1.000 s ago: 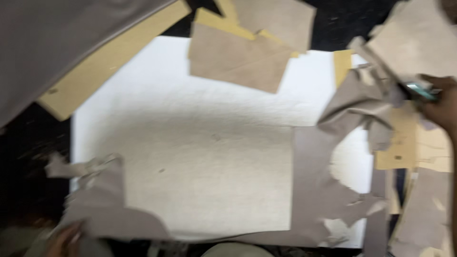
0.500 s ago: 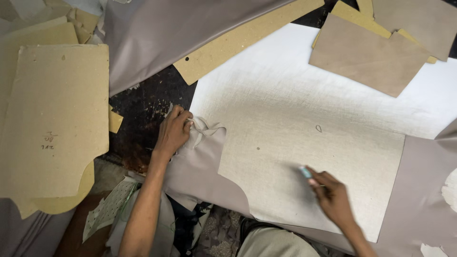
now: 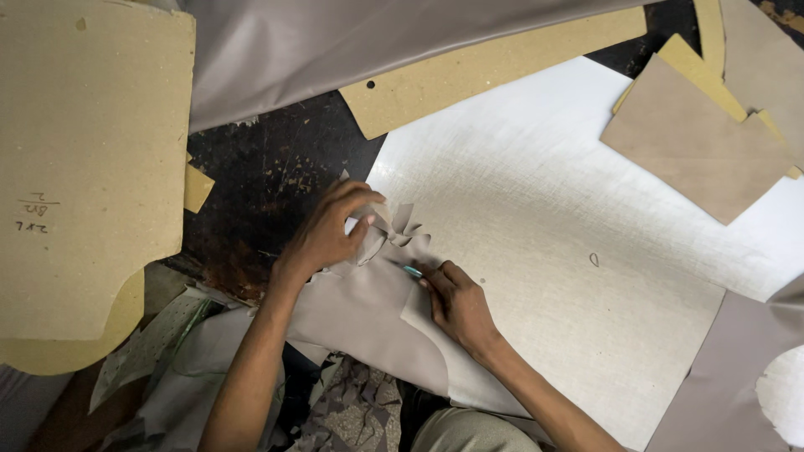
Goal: The person uses a utility knife to cut a large piece of light brown fabric on a white table. They place cardboard templates on the fabric, trace around them, and cut out the shapes. The person repeatedly positions templates, cuts along the edges, and removes the cut pieces.
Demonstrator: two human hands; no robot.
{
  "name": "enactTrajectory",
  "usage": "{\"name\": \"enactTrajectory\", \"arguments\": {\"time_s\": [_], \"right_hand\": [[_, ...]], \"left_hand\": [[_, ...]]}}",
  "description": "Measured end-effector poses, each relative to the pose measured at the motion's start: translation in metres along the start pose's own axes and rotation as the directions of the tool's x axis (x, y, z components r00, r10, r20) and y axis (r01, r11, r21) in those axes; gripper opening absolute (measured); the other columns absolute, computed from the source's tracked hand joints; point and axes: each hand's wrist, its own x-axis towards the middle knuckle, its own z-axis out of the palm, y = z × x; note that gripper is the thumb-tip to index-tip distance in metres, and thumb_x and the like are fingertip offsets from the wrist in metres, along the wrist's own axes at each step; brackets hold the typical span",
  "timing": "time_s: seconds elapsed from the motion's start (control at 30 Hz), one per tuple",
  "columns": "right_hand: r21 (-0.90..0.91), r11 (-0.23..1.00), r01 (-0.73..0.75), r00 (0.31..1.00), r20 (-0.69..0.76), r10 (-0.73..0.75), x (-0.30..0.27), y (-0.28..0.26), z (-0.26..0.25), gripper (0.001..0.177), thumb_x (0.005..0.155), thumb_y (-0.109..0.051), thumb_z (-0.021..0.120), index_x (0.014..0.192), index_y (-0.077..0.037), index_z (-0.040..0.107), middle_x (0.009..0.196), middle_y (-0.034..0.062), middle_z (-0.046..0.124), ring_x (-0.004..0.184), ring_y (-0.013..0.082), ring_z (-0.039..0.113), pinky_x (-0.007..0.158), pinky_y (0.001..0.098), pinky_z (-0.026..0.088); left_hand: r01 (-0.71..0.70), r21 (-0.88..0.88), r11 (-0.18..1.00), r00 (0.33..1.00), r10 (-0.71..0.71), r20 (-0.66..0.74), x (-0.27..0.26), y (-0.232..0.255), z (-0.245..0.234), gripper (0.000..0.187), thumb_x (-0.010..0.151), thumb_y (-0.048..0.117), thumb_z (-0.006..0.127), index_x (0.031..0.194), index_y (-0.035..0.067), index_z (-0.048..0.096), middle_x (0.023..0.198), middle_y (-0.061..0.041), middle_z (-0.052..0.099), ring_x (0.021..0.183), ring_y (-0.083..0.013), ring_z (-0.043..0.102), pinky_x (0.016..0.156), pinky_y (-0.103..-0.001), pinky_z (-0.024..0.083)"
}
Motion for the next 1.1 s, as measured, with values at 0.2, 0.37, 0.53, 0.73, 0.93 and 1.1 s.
{"name": "enactTrajectory", "arguments": {"time_s": [0.2, 0.37, 0.53, 0.73, 0.93, 1.1], "right_hand": [[-0.045, 0.999, 0.020, 0.999, 0.026, -0.019, 0.018, -0.005, 0.016, 0.029, 0.092, -0.005, 0.067, 0.120, -0.002, 0.071, 0.087, 0.0135, 0.063, 0.064, 0.0268, 0.064, 0.059, 0.0380, 0.056], [-0.013, 0.992, 0.122, 0.992, 0.038, -0.122, 0.016, -0.014, 0.030, 0.033, 0.089, -0.002, 0.066, 0.122, -0.003, 0.071, 0.095, 0.0129, 0.066, 0.077, 0.0278, 0.068, 0.068, 0.0370, 0.059], [-0.073, 0.977, 0.201, 0.979, 0.038, -0.199, 0.027, -0.020, 0.063, 0.043, 0.085, -0.001, 0.067, 0.128, 0.001, 0.065, 0.109, 0.0149, 0.066, 0.093, 0.0315, 0.068, 0.076, 0.0378, 0.060], [-0.205, 0.956, 0.211, 0.973, 0.142, -0.185, 0.037, -0.023, 0.084, 0.056, 0.074, -0.005, 0.073, 0.128, 0.001, 0.062, 0.114, 0.0165, 0.064, 0.102, 0.0350, 0.063, 0.078, 0.0415, 0.059], [-0.132, 0.973, 0.192, 0.978, 0.112, -0.178, 0.039, -0.022, 0.078, 0.044, 0.080, -0.003, 0.070, 0.123, 0.001, 0.066, 0.108, 0.0165, 0.065, 0.095, 0.0345, 0.066, 0.081, 0.0408, 0.058], [-0.066, 0.987, 0.148, 0.987, 0.073, -0.143, 0.042, -0.026, 0.073, 0.029, 0.087, -0.003, 0.068, 0.116, 0.001, 0.070, 0.098, 0.0172, 0.065, 0.087, 0.0354, 0.067, 0.077, 0.0418, 0.057]], "left_hand": [[0.081, 0.050, 0.995, 0.996, -0.083, 0.044, -0.011, -0.011, 0.005, 0.033, 0.088, 0.005, 0.073, 0.120, 0.006, 0.065, 0.120, -0.011, 0.054, 0.118, -0.0280, 0.050, 0.103, -0.043, 0.046], [0.284, -0.082, 0.955, 0.935, -0.295, -0.196, -0.058, 0.005, -0.003, 0.041, 0.091, -0.005, 0.061, 0.130, 0.002, 0.050, 0.123, -0.015, 0.054, 0.121, -0.0296, 0.055, 0.105, -0.045, 0.045], [0.407, 0.121, 0.906, 0.891, -0.363, -0.273, -0.117, 0.013, 0.015, 0.037, 0.086, 0.010, 0.072, 0.119, 0.003, 0.055, 0.113, -0.018, 0.060, 0.111, -0.0395, 0.054, 0.092, -0.055, 0.039], [0.474, 0.001, 0.881, 0.802, -0.431, -0.415, -0.143, -0.002, 0.046, 0.012, 0.096, 0.012, 0.070, 0.101, 0.007, 0.061, 0.098, -0.007, 0.062, 0.101, -0.0317, 0.055, 0.086, -0.046, 0.045], [0.473, 0.058, 0.879, 0.823, -0.417, -0.384, -0.145, -0.006, 0.056, 0.013, 0.082, 0.011, 0.068, 0.088, 0.008, 0.057, 0.090, -0.007, 0.059, 0.092, -0.0284, 0.053, 0.087, -0.047, 0.041], [0.407, 0.071, 0.911, 0.798, -0.317, -0.513, -0.135, 0.002, 0.063, 0.022, 0.091, 0.023, 0.074, 0.105, 0.008, 0.066, 0.098, -0.009, 0.059, 0.095, -0.0297, 0.052, 0.086, -0.047, 0.041]]}}
